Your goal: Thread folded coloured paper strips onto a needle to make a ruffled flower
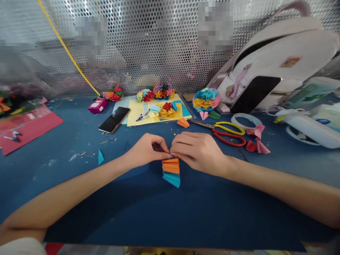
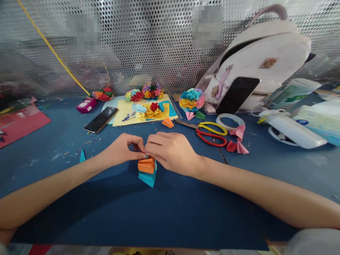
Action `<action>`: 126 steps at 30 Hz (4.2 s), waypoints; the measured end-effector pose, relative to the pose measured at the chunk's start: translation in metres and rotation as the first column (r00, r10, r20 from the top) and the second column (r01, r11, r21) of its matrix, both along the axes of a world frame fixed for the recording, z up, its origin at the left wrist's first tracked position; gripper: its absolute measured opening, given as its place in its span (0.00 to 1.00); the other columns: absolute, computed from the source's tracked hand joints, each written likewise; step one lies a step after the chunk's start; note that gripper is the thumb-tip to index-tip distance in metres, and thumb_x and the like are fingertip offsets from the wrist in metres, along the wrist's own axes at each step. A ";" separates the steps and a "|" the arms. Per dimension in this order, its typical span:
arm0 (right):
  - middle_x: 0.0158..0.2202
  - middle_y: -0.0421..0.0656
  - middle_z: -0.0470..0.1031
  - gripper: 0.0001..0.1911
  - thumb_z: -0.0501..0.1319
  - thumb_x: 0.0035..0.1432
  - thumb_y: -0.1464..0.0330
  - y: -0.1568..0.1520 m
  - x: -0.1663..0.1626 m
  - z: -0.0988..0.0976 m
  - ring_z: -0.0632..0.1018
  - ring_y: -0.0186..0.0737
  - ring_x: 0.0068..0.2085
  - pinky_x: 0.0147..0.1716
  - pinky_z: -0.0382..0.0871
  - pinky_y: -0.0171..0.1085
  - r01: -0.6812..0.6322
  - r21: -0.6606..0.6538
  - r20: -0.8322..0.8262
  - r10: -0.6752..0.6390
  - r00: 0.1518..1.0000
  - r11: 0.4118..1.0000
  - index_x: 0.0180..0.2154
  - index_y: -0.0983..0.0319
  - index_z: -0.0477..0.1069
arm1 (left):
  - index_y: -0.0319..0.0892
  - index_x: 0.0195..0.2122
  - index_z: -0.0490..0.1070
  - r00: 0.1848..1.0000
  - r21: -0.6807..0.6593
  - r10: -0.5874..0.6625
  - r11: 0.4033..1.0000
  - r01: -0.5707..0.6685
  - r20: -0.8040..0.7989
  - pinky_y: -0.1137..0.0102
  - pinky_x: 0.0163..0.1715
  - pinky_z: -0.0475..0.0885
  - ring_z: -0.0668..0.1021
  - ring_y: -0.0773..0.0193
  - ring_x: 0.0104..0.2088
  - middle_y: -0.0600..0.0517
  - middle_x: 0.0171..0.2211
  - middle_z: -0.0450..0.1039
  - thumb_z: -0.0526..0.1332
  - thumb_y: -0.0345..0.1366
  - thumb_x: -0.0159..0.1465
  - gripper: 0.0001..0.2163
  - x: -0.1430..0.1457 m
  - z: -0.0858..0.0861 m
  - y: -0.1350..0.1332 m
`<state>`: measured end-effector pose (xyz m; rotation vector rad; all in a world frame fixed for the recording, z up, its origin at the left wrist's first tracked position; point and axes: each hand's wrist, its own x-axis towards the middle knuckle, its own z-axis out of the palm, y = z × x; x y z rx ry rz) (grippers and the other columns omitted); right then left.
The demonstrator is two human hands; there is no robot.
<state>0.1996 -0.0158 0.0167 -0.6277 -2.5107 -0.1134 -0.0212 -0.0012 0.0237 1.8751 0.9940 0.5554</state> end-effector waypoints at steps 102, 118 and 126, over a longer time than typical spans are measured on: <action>0.31 0.40 0.70 0.12 0.54 0.74 0.65 0.059 0.049 -0.044 0.68 0.37 0.35 0.39 0.58 0.37 -0.254 -0.584 -0.067 0.266 0.962 0.771 0.35 0.60 0.69 | 0.41 0.35 0.72 1.000 0.209 -0.026 0.978 0.028 -0.013 0.74 0.34 0.69 0.74 0.70 0.31 0.54 0.32 0.74 0.63 0.27 0.62 0.03 -0.009 -0.037 0.028; 0.31 0.40 0.71 0.15 0.53 0.74 0.64 0.057 0.047 -0.041 0.68 0.36 0.33 0.39 0.58 0.37 -0.248 -0.589 -0.056 0.267 0.962 0.769 0.34 0.60 0.69 | 0.40 0.44 0.70 0.999 0.193 0.025 0.981 -0.032 0.039 0.73 0.34 0.72 0.77 0.68 0.35 0.51 0.38 0.75 0.63 0.25 0.62 0.10 -0.007 -0.039 0.026; 0.31 0.40 0.71 0.14 0.53 0.74 0.64 0.056 0.046 -0.041 0.69 0.36 0.33 0.40 0.58 0.37 -0.254 -0.588 -0.064 0.269 0.961 0.768 0.34 0.60 0.69 | 0.44 0.58 0.70 0.998 0.283 -0.055 0.957 0.065 -0.042 0.72 0.36 0.74 0.79 0.64 0.42 0.47 0.55 0.77 0.59 0.20 0.63 0.24 -0.010 -0.036 0.025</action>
